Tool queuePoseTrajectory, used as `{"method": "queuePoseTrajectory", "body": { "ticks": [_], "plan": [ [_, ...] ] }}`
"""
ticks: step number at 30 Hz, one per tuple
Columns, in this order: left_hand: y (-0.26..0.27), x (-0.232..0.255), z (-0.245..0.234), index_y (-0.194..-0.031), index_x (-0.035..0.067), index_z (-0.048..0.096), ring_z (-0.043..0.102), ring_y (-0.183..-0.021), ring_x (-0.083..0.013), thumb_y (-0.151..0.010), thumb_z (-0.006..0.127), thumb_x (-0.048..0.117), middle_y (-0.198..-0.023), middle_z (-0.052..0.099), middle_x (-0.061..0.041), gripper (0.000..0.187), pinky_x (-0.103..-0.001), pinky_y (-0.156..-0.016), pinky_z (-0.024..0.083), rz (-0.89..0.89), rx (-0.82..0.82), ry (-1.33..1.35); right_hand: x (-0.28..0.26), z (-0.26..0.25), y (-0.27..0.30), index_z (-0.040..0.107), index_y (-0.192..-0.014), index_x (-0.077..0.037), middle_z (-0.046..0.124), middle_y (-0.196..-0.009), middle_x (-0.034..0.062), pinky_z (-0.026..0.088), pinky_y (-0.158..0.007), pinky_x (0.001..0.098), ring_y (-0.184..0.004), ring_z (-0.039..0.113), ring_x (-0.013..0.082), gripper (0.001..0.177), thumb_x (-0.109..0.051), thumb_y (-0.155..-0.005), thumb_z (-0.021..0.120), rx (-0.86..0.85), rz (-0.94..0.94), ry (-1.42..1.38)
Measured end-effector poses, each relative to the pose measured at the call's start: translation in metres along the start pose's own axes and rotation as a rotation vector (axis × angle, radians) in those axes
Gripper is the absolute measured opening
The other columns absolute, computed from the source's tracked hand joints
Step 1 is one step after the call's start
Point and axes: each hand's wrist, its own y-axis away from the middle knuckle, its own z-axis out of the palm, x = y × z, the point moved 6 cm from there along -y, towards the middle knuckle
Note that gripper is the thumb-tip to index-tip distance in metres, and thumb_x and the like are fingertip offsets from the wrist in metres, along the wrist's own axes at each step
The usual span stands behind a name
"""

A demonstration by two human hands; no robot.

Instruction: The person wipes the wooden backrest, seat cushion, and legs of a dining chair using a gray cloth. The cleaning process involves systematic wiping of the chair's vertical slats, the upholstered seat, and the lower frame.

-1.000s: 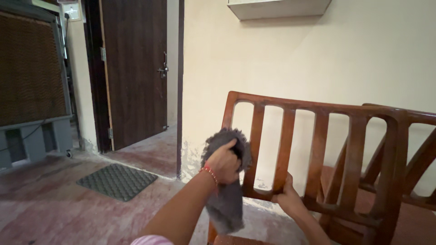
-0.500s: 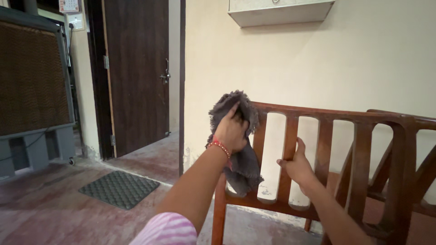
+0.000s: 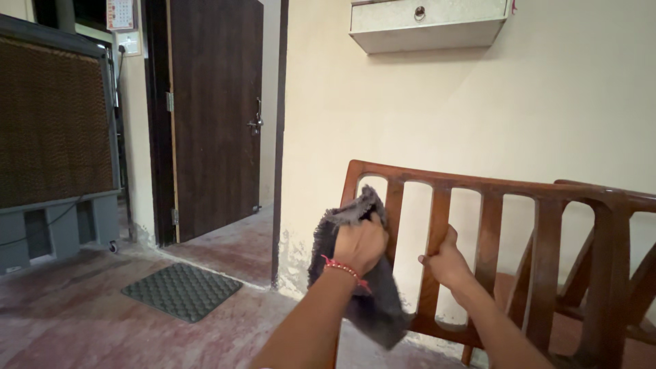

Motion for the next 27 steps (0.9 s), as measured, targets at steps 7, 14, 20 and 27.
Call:
{"method": "queuePoseTrajectory", "body": {
  "ticks": [7, 14, 20, 27],
  "plan": [
    [-0.070, -0.011, 0.002, -0.106, -0.002, 0.062, 0.069, -0.091, -0.0423, -0.100, 0.046, 0.028, -0.097, 0.072, -0.027, 0.034, -0.053, -0.082, 0.051, -0.446, 0.373, 0.767, -0.010, -0.013, -0.017, 0.022, -0.156, -0.007, 0.066, -0.127, 0.0206, 0.052, -0.100, 0.0401, -0.118, 0.066, 0.0311, 0.092, 0.002, -0.079, 0.070, -0.011, -0.022, -0.046],
    [-0.113, -0.030, 0.059, -0.095, 0.002, 0.068, 0.062, -0.087, -0.0205, -0.086, 0.057, 0.019, -0.094, 0.069, -0.008, 0.022, -0.034, -0.078, 0.047, -0.545, 0.487, 1.790, -0.018, -0.007, -0.020, 0.015, -0.153, -0.004, 0.063, -0.112, 0.0151, 0.051, -0.096, 0.0380, -0.108, 0.064, 0.0272, 0.084, 0.004, -0.085, 0.065, -0.037, 0.032, -0.084],
    [-0.091, -0.028, 0.043, -0.088, -0.008, 0.063, 0.062, -0.080, -0.0232, -0.071, 0.069, 0.005, -0.086, 0.065, -0.015, 0.022, -0.038, -0.071, 0.048, -0.440, 0.384, 1.513, -0.018, -0.004, -0.017, 0.007, -0.153, -0.005, 0.061, -0.110, 0.0118, 0.050, -0.096, 0.0365, -0.106, 0.063, 0.0240, 0.084, 0.005, -0.089, 0.060, -0.091, 0.075, -0.096],
    [-0.053, -0.018, 0.020, -0.100, -0.005, 0.067, 0.066, -0.103, -0.0446, -0.080, 0.065, 0.014, -0.103, 0.069, -0.031, 0.027, -0.050, -0.089, 0.051, -0.330, 0.355, 0.881, -0.019, -0.004, -0.015, 0.002, -0.153, -0.003, 0.062, -0.109, 0.0130, 0.049, -0.098, 0.0348, -0.107, 0.062, 0.0229, 0.085, 0.004, -0.091, 0.060, -0.103, 0.088, -0.081]
  ]
}}
